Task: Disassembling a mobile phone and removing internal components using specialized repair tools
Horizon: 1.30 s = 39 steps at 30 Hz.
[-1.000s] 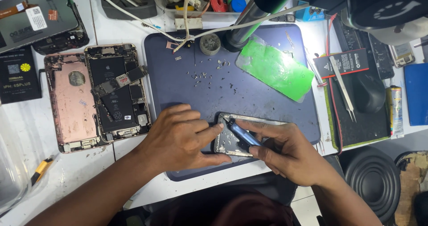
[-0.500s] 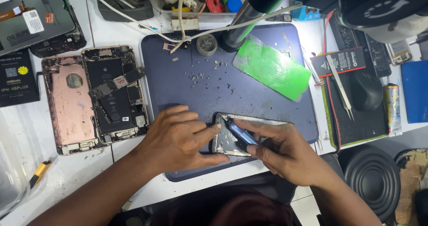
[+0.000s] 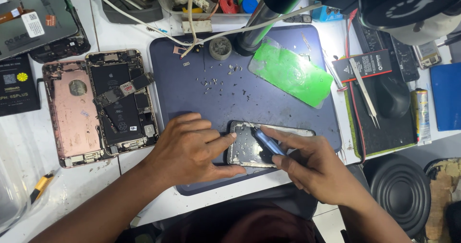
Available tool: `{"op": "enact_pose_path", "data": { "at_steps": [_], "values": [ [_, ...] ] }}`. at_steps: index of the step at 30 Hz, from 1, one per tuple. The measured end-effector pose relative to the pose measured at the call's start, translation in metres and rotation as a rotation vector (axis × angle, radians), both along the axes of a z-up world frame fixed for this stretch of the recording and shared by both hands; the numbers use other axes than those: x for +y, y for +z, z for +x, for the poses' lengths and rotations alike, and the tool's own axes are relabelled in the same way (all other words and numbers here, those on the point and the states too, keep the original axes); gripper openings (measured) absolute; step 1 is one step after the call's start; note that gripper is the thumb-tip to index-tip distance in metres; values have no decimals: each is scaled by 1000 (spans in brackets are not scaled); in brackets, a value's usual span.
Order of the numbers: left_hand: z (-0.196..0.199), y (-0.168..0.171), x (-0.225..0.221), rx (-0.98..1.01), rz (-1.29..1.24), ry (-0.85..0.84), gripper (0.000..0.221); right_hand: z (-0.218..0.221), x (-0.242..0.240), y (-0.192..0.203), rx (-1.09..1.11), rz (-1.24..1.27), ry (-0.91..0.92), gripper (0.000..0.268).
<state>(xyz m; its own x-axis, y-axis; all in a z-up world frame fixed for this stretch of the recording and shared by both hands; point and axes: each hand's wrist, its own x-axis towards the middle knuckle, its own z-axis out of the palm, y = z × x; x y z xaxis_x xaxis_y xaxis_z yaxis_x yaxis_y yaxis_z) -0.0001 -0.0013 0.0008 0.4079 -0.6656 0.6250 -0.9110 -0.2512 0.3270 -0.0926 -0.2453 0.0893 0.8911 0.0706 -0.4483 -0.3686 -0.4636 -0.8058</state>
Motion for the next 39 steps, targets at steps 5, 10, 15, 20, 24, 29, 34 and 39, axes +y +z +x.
{"op": "enact_pose_path", "data": {
  "at_steps": [5, 10, 15, 20, 24, 29, 34, 39],
  "values": [
    [1, 4, -1, 26, -19, 7, 62, -3, -13, -9, -111, 96, -11, 55],
    [4, 17, -6, 169, -33, -18, 25, 3, -20, -14, -86, 276, -24, 56],
    [0, 15, -8, 276, 193, -15, 11, 3, -24, -12, -122, 383, -16, 56],
    [-12, 12, -14, 63, 411, 17, 13, 5, -28, 2, -148, 383, -43, 53],
    [-13, 10, -16, -55, 503, 67, 7, 3, -36, -6, -149, 427, -166, 56],
    [19, 32, -20, 221, 582, 89, 24, 10, -41, -2, -213, 423, -28, 45],
    [52, 17, -18, -65, 210, 328, 41, 7, -47, -10, -215, 283, 3, 47],
    [37, 25, -29, -45, 65, 260, 16, 2, -54, -2, -235, 216, 4, 46]
  ]
}}
